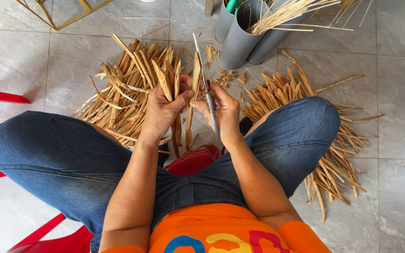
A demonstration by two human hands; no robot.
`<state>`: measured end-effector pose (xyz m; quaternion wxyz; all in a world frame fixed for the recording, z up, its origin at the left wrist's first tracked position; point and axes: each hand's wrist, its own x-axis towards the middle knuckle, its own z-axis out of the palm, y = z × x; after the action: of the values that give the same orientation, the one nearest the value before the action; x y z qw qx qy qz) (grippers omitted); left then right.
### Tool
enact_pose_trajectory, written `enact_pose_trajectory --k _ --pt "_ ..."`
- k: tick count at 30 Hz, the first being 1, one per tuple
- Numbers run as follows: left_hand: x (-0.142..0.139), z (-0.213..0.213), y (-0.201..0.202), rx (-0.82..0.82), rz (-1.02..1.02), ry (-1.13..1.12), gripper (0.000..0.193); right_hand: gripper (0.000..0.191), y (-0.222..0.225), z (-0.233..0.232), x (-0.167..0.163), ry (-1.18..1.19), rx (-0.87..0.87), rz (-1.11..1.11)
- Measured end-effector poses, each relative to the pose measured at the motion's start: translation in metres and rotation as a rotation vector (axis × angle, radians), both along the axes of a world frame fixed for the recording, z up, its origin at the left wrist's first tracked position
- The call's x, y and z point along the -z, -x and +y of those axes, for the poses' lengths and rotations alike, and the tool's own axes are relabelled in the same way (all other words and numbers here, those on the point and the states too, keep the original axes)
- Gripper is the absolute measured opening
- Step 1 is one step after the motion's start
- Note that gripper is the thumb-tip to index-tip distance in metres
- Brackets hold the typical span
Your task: The person sits cross-legged on a red stool and uses shears to split dried plant stems into thin strips. The person repeatedly picks up stems, splits them with the shears, and places the resulting strips into a pile on the floor.
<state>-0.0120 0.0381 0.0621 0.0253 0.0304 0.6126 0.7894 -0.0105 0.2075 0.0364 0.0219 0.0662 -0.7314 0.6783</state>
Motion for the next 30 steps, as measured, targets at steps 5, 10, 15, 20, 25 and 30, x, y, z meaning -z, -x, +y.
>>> enact_pose_trajectory --k 5,10,15,20,25,30 --pt "0.017 -0.016 0.009 -0.206 0.038 0.165 0.021 0.023 0.005 -0.002 -0.004 0.047 0.020 0.077" --pt "0.072 -0.053 0.048 -0.553 0.178 0.217 0.017 0.019 0.007 0.000 -0.001 0.169 -0.005 0.045" --pt "0.155 -0.056 0.107 -0.704 -0.181 0.332 0.019 0.022 0.015 -0.006 0.008 0.238 -0.032 -0.014" --pt "0.236 -0.050 0.147 -0.662 -0.404 0.898 0.026 0.023 0.029 -0.010 0.018 0.184 -0.007 -0.082" --pt "0.287 -0.037 0.142 -0.462 -0.569 1.063 0.030 0.026 0.046 -0.006 0.028 0.215 0.029 -0.142" --pt "0.310 -0.027 0.127 -0.349 -0.568 1.245 0.028 0.027 0.062 -0.005 0.036 0.220 0.073 -0.215"
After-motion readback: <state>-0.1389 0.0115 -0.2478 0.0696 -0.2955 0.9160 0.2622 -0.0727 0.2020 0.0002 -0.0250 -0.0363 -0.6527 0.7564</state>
